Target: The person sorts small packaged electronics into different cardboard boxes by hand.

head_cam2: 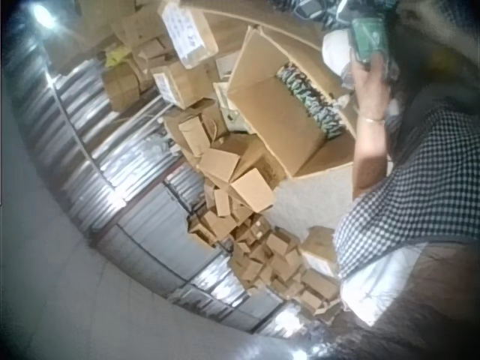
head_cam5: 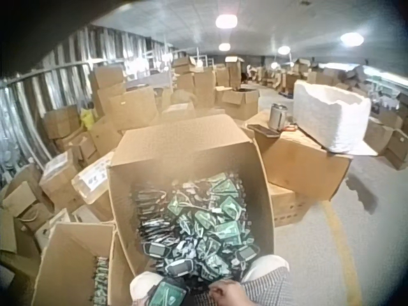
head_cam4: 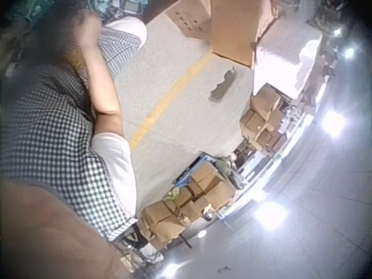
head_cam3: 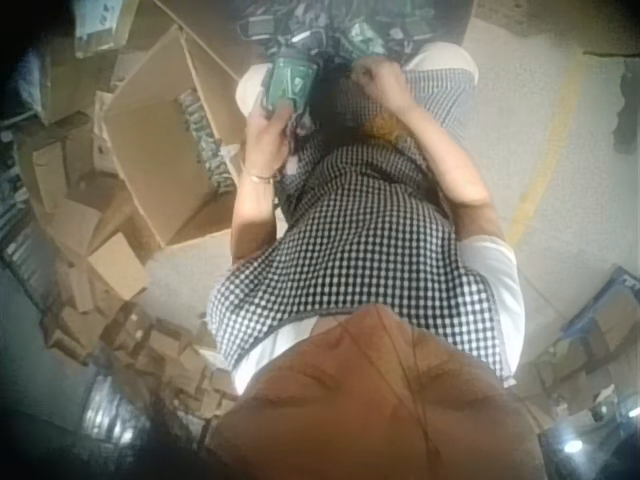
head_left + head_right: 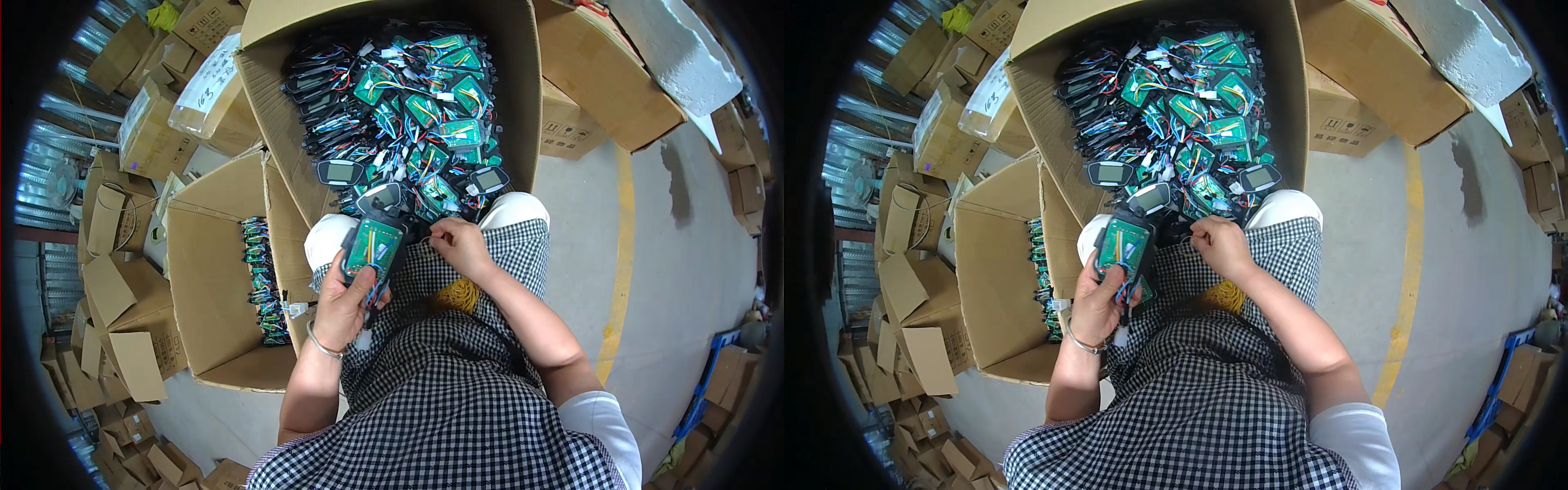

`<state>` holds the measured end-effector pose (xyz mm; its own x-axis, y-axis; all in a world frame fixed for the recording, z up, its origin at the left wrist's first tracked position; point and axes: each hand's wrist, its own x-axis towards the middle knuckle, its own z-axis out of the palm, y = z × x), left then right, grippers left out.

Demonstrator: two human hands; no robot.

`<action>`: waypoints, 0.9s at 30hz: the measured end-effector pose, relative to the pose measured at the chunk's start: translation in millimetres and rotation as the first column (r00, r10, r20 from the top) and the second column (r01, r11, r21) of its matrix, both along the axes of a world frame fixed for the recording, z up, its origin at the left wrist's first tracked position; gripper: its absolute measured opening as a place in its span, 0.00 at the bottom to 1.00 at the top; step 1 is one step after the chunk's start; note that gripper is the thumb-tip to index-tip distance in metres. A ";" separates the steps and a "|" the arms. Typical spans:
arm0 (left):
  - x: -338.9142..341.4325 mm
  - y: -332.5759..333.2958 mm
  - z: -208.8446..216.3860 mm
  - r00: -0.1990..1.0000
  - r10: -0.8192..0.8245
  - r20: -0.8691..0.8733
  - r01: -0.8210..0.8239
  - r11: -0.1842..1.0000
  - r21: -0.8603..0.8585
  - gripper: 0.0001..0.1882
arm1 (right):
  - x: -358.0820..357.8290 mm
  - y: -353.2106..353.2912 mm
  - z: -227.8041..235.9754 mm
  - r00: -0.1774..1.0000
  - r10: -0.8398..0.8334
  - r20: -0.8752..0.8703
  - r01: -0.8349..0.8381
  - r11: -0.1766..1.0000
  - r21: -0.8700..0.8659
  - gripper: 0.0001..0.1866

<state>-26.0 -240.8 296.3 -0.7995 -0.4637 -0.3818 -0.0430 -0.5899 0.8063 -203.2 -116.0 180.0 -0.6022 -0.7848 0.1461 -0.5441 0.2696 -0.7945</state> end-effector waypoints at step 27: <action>-16.1 12.9 -19.1 0.949 -0.071 -0.308 0.184 0.915 0.358 0.25 | -18.0 51.8 54.1 0.109 0.806 0.581 0.165 0.562 -0.811 0.36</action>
